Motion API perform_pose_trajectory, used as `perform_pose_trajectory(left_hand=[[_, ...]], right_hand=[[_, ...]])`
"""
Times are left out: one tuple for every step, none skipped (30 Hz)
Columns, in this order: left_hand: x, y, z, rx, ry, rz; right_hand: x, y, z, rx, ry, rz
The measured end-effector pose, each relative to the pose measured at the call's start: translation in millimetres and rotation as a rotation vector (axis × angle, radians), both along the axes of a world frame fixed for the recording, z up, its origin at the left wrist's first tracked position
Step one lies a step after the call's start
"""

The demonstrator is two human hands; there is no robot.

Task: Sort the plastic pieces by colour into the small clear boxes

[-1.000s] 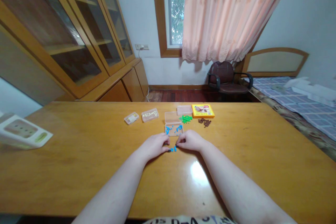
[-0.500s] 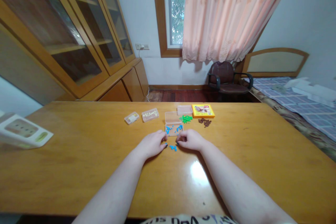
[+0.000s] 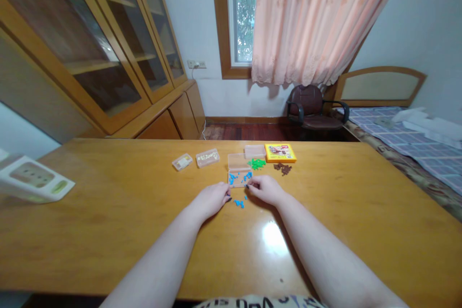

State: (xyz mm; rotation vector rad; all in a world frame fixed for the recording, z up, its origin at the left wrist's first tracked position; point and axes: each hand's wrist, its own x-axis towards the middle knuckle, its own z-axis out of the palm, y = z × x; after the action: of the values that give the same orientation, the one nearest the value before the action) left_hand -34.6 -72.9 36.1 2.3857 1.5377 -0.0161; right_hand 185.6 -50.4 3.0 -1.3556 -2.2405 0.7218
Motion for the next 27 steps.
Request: perform_pose_trajectory(left_hand=[[0.4,-0.2,-0.8,0.008,0.005,-0.003],[0.8,-0.4,-1.6,0.018,0.014,-0.008],[1.2,-0.4,-2.5,0.029,0.027,-0.014],[1.5,-0.3,-3.2,0.04,0.042,-0.019],[1.8,-0.1,-3.6,0.051,0.055,-0.025],[2.1,0.1,-3.8,0.059,0.064,-0.03],[2.4,0.4,-3.7,0.065,0.066,-0.036],[2.6,0.7,-3.4,0.071,0.059,-0.043],[2.9,1.1,-3.0,0.079,0.04,-0.05],[3.1,1.7,-2.7,0.093,0.011,-0.058],[3.3,2.4,-2.8,0.116,-0.03,-0.061],[3.5,3.3,-3.3,0.146,-0.079,-0.06],[3.7,4.4,-4.2,0.181,-0.132,-0.051],[3.8,5.5,-5.6,0.216,-0.182,-0.034],[3.8,6.5,-7.3,0.243,-0.222,-0.015],[3.9,7.3,-8.9,0.26,-0.247,0.002],[3.9,7.8,-10.2,0.265,-0.257,0.01],[3.8,7.9,-11.0,0.26,-0.252,0.007],[3.7,7.6,-11.1,0.25,-0.235,-0.005],[3.6,6.9,-10.5,0.239,-0.213,-0.021],[3.4,6.0,-9.3,0.225,-0.188,-0.04],[3.1,4.9,-7.8,0.21,-0.165,-0.057],[2.8,3.8,-6.1,0.193,-0.145,-0.073],[2.3,2.9,-4.5,0.174,-0.13,-0.087],[1.8,2.1,-3.1,0.153,-0.121,-0.101],[1.3,1.5,-2.1,0.133,-0.113,-0.114],[0.8,1.2,-1.6,0.114,-0.107,-0.126]], right_hand=[[-0.2,-0.1,0.2,-0.002,-0.005,0.002],[-0.5,-0.2,0.3,0.0,-0.01,0.006],[-0.8,-0.5,0.3,0.005,-0.012,0.011],[-1.1,-0.7,0.2,0.011,-0.011,0.019],[-1.3,-0.9,-0.1,0.014,-0.008,0.028],[-1.4,-1.0,-0.5,0.014,-0.004,0.039],[-1.3,-1.0,-1.0,0.008,-0.001,0.051],[-1.2,-1.0,-1.5,0.001,0.0,0.062],[-1.0,-0.8,-2.0,-0.007,0.0,0.074],[-0.8,-0.7,-2.5,-0.014,-0.001,0.085],[-0.8,-0.5,-3.0,-0.018,-0.002,0.093],[-0.8,-0.3,-3.3,-0.019,-0.004,0.097],[-1.0,-0.2,-3.7,-0.016,-0.007,0.098],[-1.3,0.0,-3.9,-0.011,-0.012,0.095],[-1.6,0.1,-4.2,-0.005,-0.017,0.09],[-1.9,0.3,-4.4,-0.001,-0.021,0.086],[-2.1,0.4,-4.5,0.001,-0.022,0.084],[-2.2,0.5,-4.5,0.0,-0.02,0.084],[-2.1,0.6,-4.4,-0.006,-0.014,0.087],[-1.9,0.6,-4.2,-0.014,-0.007,0.091],[-1.6,0.7,-4.0,-0.022,0.0,0.092],[-1.3,0.7,-3.7,-0.029,0.004,0.091],[-1.0,0.8,-3.4,-0.035,0.007,0.087],[-0.8,0.9,-3.1,-0.039,0.01,0.082],[-0.6,1.1,-3.0,-0.041,0.012,0.076],[-0.6,1.2,-3.0,-0.041,0.014,0.072],[-0.6,1.4,-3.2,-0.04,0.017,0.069]])
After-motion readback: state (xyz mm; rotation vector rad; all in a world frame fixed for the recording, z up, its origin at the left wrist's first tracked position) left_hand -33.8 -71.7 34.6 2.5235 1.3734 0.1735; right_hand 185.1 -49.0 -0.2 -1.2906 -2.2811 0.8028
